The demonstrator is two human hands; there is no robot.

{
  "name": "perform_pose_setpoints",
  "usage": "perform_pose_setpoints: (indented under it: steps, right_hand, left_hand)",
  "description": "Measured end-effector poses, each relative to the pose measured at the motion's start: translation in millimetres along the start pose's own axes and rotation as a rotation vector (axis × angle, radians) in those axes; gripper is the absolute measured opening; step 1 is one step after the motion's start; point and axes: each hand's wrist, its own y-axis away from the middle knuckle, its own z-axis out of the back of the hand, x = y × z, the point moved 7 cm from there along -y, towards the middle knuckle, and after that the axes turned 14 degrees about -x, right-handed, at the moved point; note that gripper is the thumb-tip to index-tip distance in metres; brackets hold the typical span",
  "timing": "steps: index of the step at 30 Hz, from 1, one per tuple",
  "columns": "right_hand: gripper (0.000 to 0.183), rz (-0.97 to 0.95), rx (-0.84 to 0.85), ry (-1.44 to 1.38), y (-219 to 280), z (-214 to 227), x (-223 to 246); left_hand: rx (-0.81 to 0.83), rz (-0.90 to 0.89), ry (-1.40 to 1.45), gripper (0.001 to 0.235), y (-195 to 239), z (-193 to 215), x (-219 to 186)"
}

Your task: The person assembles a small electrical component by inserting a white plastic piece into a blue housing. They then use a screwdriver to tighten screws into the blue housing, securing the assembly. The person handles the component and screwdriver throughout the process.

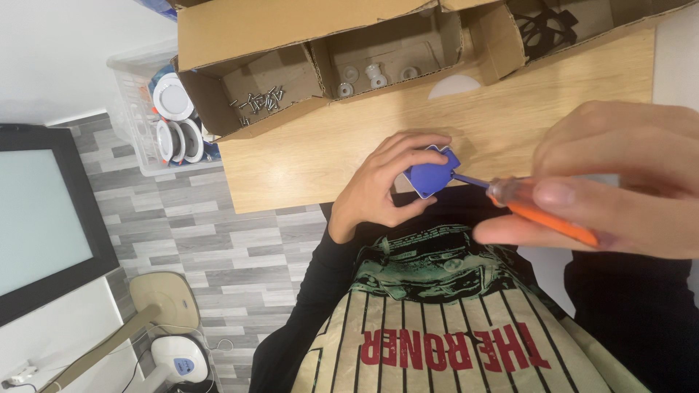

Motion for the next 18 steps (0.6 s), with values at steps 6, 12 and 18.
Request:
perform_pose_setpoints:
  steps: [6,12,18]
  right_hand:
    - [0.099,0.87,-0.251,0.251,37.8,-0.4,-0.9]
    - [0.05,-0.403,0.139,-0.404,22.0,-13.1,-14.4]
    - [0.045,0.194,0.111,-0.038,9.6,-3.2,-3.8]
  left_hand:
    - [-0.001,-0.003,-0.001,0.054,-0.5,1.2,-0.8]
    - [-0.003,0.004,-0.015,0.054,3.5,-0.8,4.6]
    - [-0.002,-0.001,0.0,0.053,-0.8,0.8,-1.0]
